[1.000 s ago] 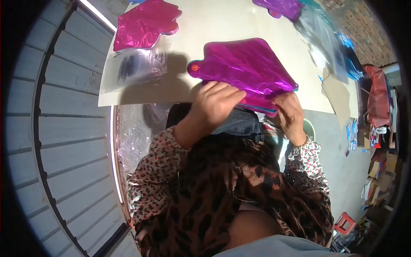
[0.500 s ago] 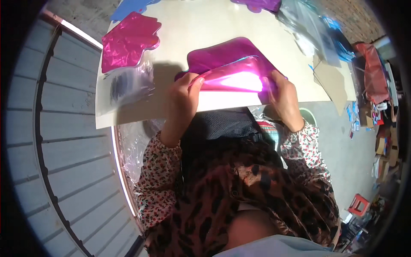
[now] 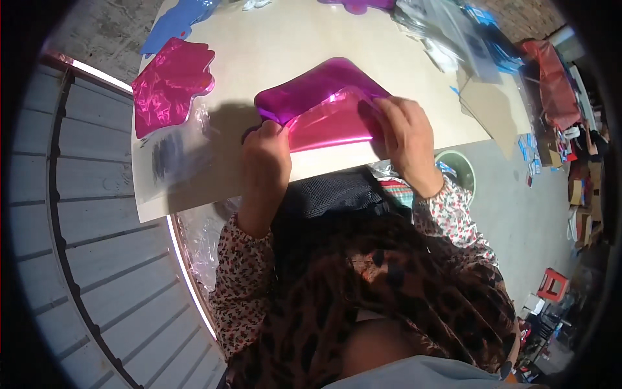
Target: The person is sorting, stacking, and labeling colorful metallic plastic sheets.
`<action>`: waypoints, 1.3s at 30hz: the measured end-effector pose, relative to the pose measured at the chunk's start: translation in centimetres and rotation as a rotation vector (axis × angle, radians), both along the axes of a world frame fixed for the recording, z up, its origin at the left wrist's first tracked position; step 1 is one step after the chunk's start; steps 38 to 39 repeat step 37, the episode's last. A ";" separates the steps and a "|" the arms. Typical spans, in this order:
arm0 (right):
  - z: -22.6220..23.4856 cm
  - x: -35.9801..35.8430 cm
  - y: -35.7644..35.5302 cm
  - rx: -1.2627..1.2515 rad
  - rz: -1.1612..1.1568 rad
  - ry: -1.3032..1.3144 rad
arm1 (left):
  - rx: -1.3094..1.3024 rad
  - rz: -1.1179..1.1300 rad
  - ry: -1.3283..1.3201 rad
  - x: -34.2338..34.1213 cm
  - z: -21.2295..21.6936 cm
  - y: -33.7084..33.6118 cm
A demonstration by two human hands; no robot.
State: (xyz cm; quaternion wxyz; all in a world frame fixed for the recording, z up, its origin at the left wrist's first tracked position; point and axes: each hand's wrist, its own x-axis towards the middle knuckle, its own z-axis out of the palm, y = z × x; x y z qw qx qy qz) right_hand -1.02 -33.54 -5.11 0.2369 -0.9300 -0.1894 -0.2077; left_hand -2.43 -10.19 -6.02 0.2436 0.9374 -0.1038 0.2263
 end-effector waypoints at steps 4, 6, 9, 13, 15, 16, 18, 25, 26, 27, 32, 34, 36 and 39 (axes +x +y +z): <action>0.1 -1.7 0.2 -0.068 0.212 -0.065 | 0.004 -0.001 0.036 0.0 0.3 0.2; 0.3 -2.5 0.4 -0.144 0.222 0.046 | -0.011 0.009 0.059 0.2 0.1 0.3; -0.5 -2.9 -0.1 -0.184 0.230 0.077 | -0.054 0.031 0.100 0.2 -0.2 0.7; -0.8 -3.0 -0.1 -0.216 0.226 0.080 | -0.155 0.067 0.189 0.2 -0.1 1.1; -0.9 -3.0 -0.2 -0.221 0.222 0.074 | -0.202 0.070 0.251 0.2 0.1 1.5; -0.9 -2.9 -0.3 -0.223 0.223 0.070 | -0.200 0.071 0.250 0.4 0.5 1.6; -1.2 -2.9 -0.5 -0.227 0.229 0.062 | -0.215 -0.019 0.383 1.0 1.9 1.8; -1.2 -2.7 -0.3 -0.244 0.250 0.035 | 0.165 -0.484 0.918 7.6 4.4 3.0; -1.3 -2.6 0.0 -0.244 0.252 0.027 | 0.111 -0.433 1.027 8.4 4.6 2.8; -1.3 -2.6 -0.1 -0.251 0.271 0.023 | 0.053 -0.389 1.132 9.1 5.0 1.9; -1.3 -2.7 -0.1 -0.252 0.253 -0.003 | -0.130 -0.353 1.323 9.3 6.1 -1.2; -1.3 -2.7 -0.1 -0.251 0.242 -0.005 | -0.216 -0.349 1.399 8.7 6.1 -0.3; -1.6 -2.7 -0.1 -0.256 0.245 -0.009 | -0.218 -0.374 1.427 8.9 5.1 0.6; -1.8 -2.7 -0.1 -0.257 0.239 -0.013 | -0.217 -0.385 1.441 8.9 4.8 1.4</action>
